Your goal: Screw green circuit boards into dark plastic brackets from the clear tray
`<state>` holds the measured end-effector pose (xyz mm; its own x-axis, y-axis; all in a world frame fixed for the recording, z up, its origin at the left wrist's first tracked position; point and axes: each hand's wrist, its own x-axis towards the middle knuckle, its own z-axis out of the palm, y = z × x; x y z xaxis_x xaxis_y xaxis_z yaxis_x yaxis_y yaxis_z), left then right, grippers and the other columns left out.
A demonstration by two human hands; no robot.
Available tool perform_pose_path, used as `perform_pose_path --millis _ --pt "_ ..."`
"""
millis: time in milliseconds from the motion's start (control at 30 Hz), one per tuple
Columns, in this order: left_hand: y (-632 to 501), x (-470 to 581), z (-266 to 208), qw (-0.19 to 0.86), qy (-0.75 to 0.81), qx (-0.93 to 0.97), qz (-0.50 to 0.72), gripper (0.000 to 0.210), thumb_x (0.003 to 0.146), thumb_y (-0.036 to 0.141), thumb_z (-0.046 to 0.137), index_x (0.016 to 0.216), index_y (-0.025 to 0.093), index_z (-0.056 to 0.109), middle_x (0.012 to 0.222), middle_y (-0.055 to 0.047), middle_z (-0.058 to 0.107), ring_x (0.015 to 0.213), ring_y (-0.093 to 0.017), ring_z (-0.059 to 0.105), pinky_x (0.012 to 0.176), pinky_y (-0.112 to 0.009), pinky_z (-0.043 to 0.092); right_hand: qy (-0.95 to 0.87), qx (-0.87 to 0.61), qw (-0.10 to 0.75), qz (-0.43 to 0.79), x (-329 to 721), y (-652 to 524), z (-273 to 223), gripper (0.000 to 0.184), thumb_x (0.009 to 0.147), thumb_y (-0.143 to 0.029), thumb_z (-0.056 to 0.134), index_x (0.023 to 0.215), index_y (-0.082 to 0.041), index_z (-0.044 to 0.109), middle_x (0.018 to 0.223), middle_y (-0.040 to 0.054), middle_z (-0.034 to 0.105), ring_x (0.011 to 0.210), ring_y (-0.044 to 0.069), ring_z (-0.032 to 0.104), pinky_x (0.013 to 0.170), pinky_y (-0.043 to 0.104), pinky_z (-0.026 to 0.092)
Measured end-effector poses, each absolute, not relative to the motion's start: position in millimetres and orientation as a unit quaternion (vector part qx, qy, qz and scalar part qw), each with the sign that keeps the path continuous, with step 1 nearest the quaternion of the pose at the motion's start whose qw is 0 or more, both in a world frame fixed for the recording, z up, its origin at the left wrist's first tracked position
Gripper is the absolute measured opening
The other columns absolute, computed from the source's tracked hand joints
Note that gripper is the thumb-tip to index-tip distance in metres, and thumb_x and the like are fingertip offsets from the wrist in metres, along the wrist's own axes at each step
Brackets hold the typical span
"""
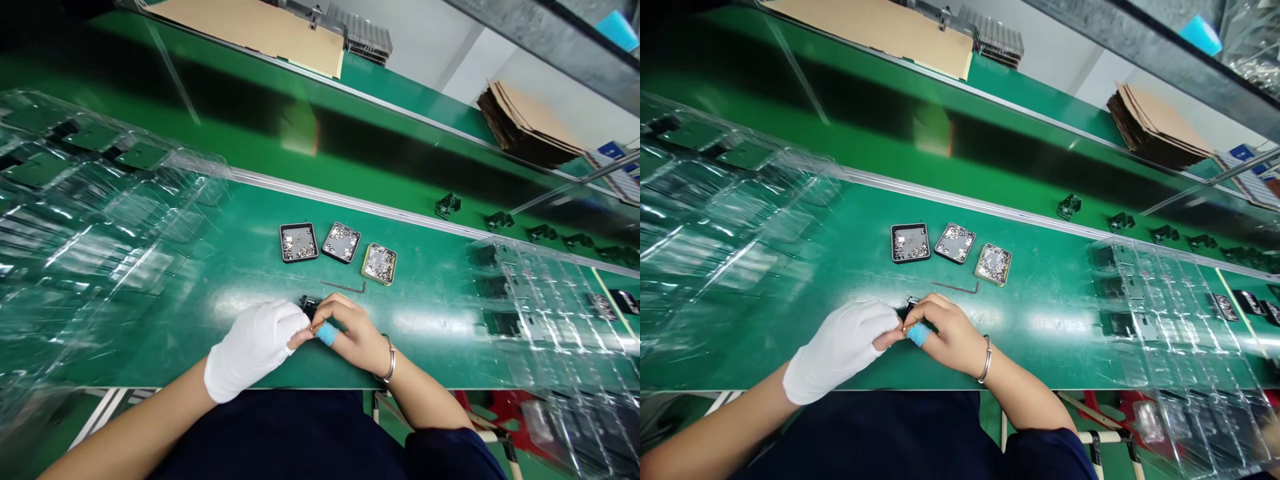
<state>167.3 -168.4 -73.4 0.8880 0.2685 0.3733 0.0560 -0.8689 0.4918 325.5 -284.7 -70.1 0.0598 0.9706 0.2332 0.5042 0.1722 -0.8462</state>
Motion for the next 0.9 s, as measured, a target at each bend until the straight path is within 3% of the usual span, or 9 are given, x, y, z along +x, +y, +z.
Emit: perform_pose_path --millis 100,233,300,333,400,433,533,633,900 --pt "-169.4 166.3 -71.0 0.156 0.014 0.958 0.24 0.037 0.095 0.025 0.04 0.06 0.02 0.051 0.053 0.001 0.051 0.046 -0.013 0.045 0.047 -0.028 0.029 -0.606 -0.58 0.409 0.36 327.6 -286.9 -66.4 0.006 0.088 -0.022 0.054 0.084 -0.021 0.058 0.083 0.0018 0.06 0.073 0.013 0.056 0.066 0.025 0.048" --pt "-170.9 166.7 -72.4 0.176 -0.023 0.951 0.252 0.032 0.093 0.021 0.042 0.061 0.02 0.051 0.053 0.002 0.053 0.046 -0.013 0.047 0.046 -0.028 0.031 -0.608 -0.55 0.385 0.424 331.2 -289.5 -66.8 0.003 0.085 -0.018 0.057 0.082 -0.02 0.058 0.079 -0.0006 0.059 0.067 0.011 0.053 0.061 0.022 0.044" --pt "-167.8 166.3 -78.4 0.226 0.016 0.939 0.26 0.022 0.092 0.034 0.046 0.08 0.02 0.058 0.074 -0.003 0.065 0.066 -0.018 0.06 0.059 -0.03 0.044 -0.617 -0.547 0.401 0.399 335.0 -289.4 -68.0 0.005 0.085 -0.017 0.055 0.081 -0.02 0.057 0.078 -0.0007 0.058 0.068 0.011 0.053 0.063 0.023 0.045" --pt "-165.4 166.3 -82.8 0.253 0.047 0.933 0.253 0.027 0.089 0.043 0.049 0.096 0.019 0.059 0.092 -0.008 0.067 0.084 -0.022 0.064 0.071 -0.034 0.049 -0.617 -0.558 0.413 0.371 337.6 -289.0 -69.1 0.005 0.085 -0.017 0.054 0.081 -0.02 0.056 0.078 -0.0004 0.058 0.07 0.012 0.054 0.065 0.024 0.045" --pt "-160.2 167.3 -93.4 0.299 0.105 0.927 0.202 0.061 0.081 0.056 0.056 0.125 0.016 0.046 0.126 -0.018 0.056 0.117 -0.032 0.054 0.092 -0.044 0.047 -0.606 -0.595 0.43 0.305 343.7 -287.5 -73.1 0.007 0.086 -0.016 0.052 0.082 -0.02 0.056 0.079 0.0006 0.058 0.074 0.013 0.055 0.07 0.026 0.046" --pt "-158.2 168.4 -98.8 0.321 0.122 0.925 0.163 0.069 0.079 0.056 0.059 0.131 0.015 0.04 0.133 -0.019 0.051 0.124 -0.033 0.049 0.097 -0.046 0.045 -0.598 -0.614 0.434 0.277 346.7 -286.5 -76.0 0.008 0.086 -0.016 0.051 0.083 -0.021 0.056 0.08 0.0011 0.058 0.075 0.014 0.055 0.071 0.027 0.045" --pt "-156.7 172.5 -109.9 0.38 0.155 0.907 0.089 0.055 0.08 0.044 0.059 0.126 0.017 0.043 0.124 -0.015 0.056 0.117 -0.029 0.054 0.095 -0.044 0.047 -0.588 -0.643 0.432 0.233 351.9 -283.3 -85.7 0.009 0.087 -0.015 0.049 0.084 -0.02 0.056 0.081 0.0017 0.058 0.077 0.015 0.055 0.072 0.028 0.045" --pt "-160.3 175.2 -109.3 0.399 0.192 0.889 0.116 0.041 0.082 0.035 0.056 0.118 0.018 0.047 0.111 -0.01 0.058 0.103 -0.024 0.059 0.089 -0.039 0.051 -0.614 -0.633 0.423 0.21 349.6 -281.0 -92.5 0.008 0.088 -0.016 0.049 0.085 -0.021 0.055 0.08 0.0019 0.059 0.077 0.015 0.055 0.072 0.029 0.046" --pt "-169.7 175.6 -97.7 0.302 0.146 0.92 0.201 0.036 0.082 0.027 0.053 0.116 0.016 0.049 0.106 -0.011 0.058 0.099 -0.026 0.059 0.085 -0.041 0.052 -0.688 -0.62 0.356 0.125 339.4 -280.6 -99.9 0.007 0.091 -0.019 0.046 0.089 -0.02 0.053 0.083 0.0054 0.061 0.077 0.018 0.052 0.07 0.032 0.045"
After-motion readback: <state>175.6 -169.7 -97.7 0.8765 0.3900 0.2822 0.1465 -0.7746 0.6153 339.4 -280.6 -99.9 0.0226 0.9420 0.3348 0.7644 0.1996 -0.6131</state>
